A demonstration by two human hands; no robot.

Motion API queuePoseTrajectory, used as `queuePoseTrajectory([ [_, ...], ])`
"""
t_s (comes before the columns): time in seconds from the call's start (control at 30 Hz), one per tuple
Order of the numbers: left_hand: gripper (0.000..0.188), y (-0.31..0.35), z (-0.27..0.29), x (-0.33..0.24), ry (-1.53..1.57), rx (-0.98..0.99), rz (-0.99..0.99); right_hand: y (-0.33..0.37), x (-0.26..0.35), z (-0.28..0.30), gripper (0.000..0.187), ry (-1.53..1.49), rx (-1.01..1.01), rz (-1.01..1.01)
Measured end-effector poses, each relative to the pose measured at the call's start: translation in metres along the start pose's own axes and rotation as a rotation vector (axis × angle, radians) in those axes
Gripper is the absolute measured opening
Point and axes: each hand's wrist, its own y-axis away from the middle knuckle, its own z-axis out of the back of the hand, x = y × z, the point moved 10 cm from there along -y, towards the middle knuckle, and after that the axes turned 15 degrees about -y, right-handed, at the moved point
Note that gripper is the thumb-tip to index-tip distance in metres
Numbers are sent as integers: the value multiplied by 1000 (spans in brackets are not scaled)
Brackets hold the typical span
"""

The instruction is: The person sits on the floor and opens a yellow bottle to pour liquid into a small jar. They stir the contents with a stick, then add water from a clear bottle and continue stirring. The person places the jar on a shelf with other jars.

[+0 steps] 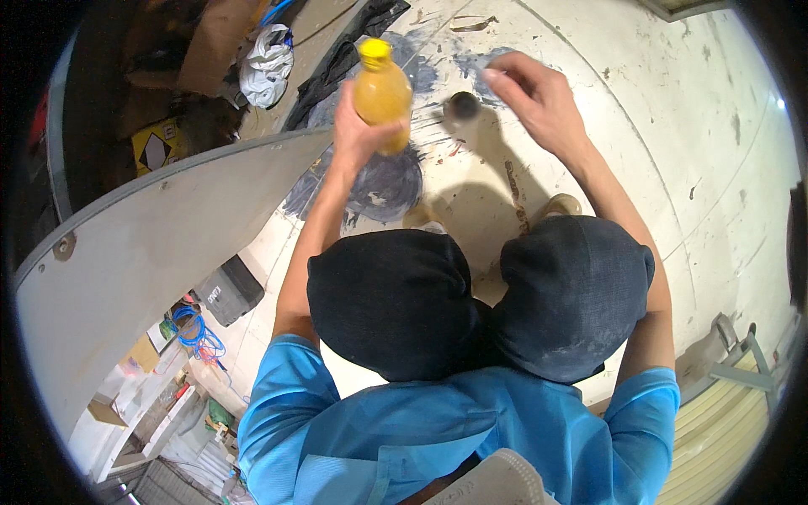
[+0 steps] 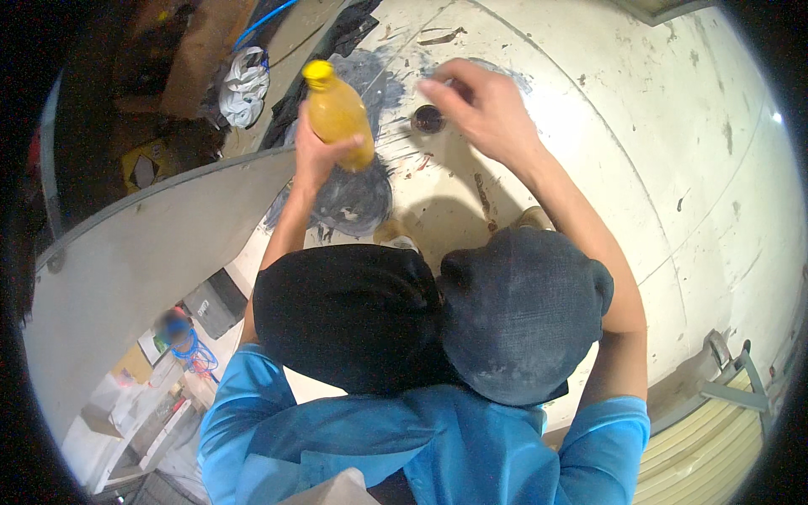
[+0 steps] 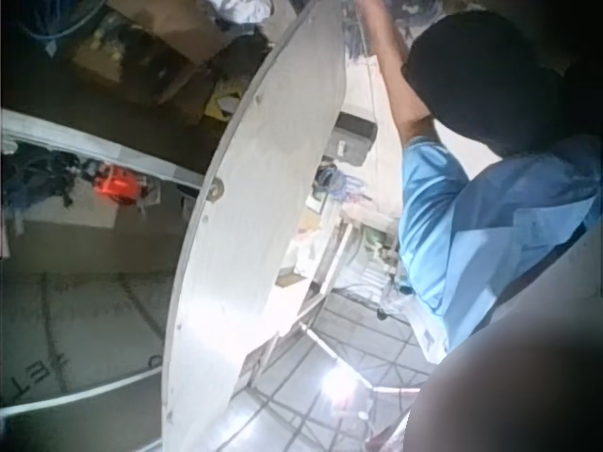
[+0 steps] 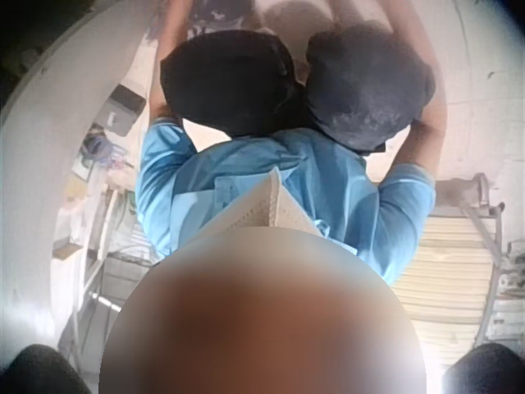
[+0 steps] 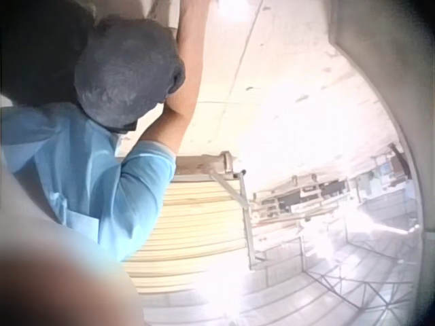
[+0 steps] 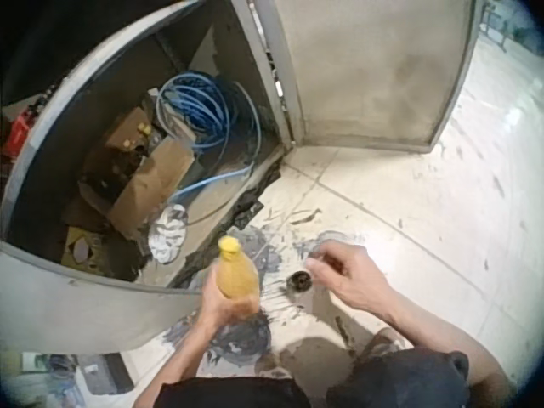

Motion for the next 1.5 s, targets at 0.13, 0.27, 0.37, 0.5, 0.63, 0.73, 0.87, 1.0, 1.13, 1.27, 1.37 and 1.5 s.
queuePoseTrajectory([
  [0.13, 77, 41, -19, -43, -306, 178, -226, -18, 14, -61, 66, 303, 341, -14],
  [0.27, 79, 64, -28, -17, -231, 349, 90, -18, 3, -81, 65, 320, 430, -28],
  [0.37, 85, 75, -36, -2, -174, 494, 180, -7, -10, -85, 59, 252, 497, -55],
  [0.5, 95, 79, -47, 13, -22, 680, 205, 8, -12, -79, 39, 103, 589, -27],
  [0.63, 99, 83, -62, 29, 222, 858, 286, 17, -8, -65, 29, -49, 552, 68],
  [0.73, 100, 96, -78, 38, 537, 1082, 471, 25, -15, -61, 33, -50, 557, 87],
  [0.87, 99, 99, -80, 51, 585, 1089, 556, 33, -14, -60, 37, -133, 573, 124],
  [1.0, 99, 94, -78, 48, 517, 1065, 499, 29, -42, -62, 28, -70, 570, -227],
  [1.13, 98, 92, -78, 45, 508, 1085, 471, 30, -52, -66, 24, 47, 602, -362],
  [1.27, 94, 99, -74, 63, 588, 1052, 616, 26, -27, -58, 29, -44, 564, -59],
  [1.37, 91, 101, -70, 74, 551, 1046, 635, 19, -24, -29, 34, -10, 408, 96],
  [1.5, 89, 87, -64, 75, 266, 940, 481, 18, -51, 9, 38, 72, 203, 8],
])
